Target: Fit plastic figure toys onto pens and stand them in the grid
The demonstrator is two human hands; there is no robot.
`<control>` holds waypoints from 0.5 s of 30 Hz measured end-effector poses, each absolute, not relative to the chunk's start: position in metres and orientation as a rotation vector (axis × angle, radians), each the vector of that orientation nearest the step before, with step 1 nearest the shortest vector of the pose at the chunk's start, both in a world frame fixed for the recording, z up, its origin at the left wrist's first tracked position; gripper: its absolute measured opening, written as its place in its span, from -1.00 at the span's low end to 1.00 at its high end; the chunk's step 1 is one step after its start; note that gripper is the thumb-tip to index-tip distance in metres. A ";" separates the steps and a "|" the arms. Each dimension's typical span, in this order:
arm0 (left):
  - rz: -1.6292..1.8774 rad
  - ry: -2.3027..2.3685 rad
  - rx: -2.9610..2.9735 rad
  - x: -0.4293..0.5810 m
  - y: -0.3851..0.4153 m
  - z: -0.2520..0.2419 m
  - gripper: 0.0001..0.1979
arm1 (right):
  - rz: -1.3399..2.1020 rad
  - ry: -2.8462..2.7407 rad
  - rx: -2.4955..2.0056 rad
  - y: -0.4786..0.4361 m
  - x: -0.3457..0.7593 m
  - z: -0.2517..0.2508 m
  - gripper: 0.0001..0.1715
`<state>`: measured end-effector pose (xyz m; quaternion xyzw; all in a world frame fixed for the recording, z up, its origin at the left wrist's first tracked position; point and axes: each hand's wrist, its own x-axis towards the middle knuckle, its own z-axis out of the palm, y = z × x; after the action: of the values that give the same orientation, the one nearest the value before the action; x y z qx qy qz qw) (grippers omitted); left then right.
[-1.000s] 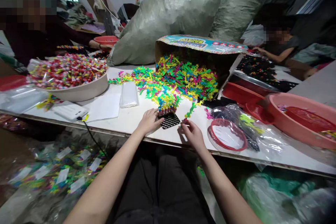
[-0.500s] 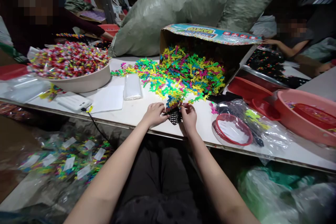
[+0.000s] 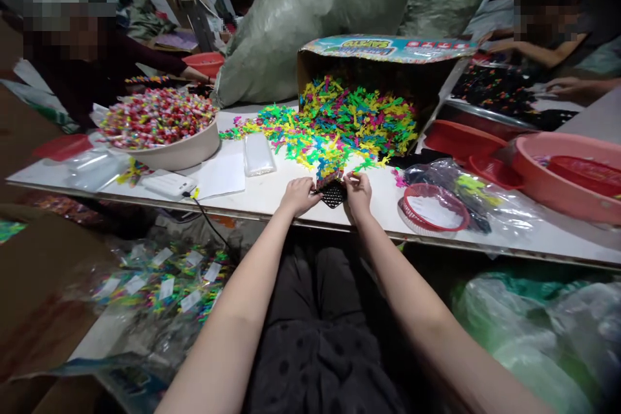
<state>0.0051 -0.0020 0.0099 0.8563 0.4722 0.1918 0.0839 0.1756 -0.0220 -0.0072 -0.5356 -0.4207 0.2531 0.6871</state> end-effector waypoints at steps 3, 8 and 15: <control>0.616 1.429 2.492 0.007 -0.009 0.013 -0.77 | 0.561 -0.977 -1.284 -0.021 0.176 -0.007 -0.69; 1.170 1.541 1.917 0.006 -0.041 0.028 -0.83 | 0.610 -1.056 -1.353 -0.027 0.173 0.001 -0.71; 1.676 0.978 1.458 0.032 -0.148 0.098 -0.84 | 0.563 -1.127 -1.307 -0.023 0.177 0.003 -0.71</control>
<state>0.0325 -0.1483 0.0980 0.5626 0.3776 0.6471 0.3496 0.1770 -0.0234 0.0034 -0.5674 -0.4892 0.2445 0.6156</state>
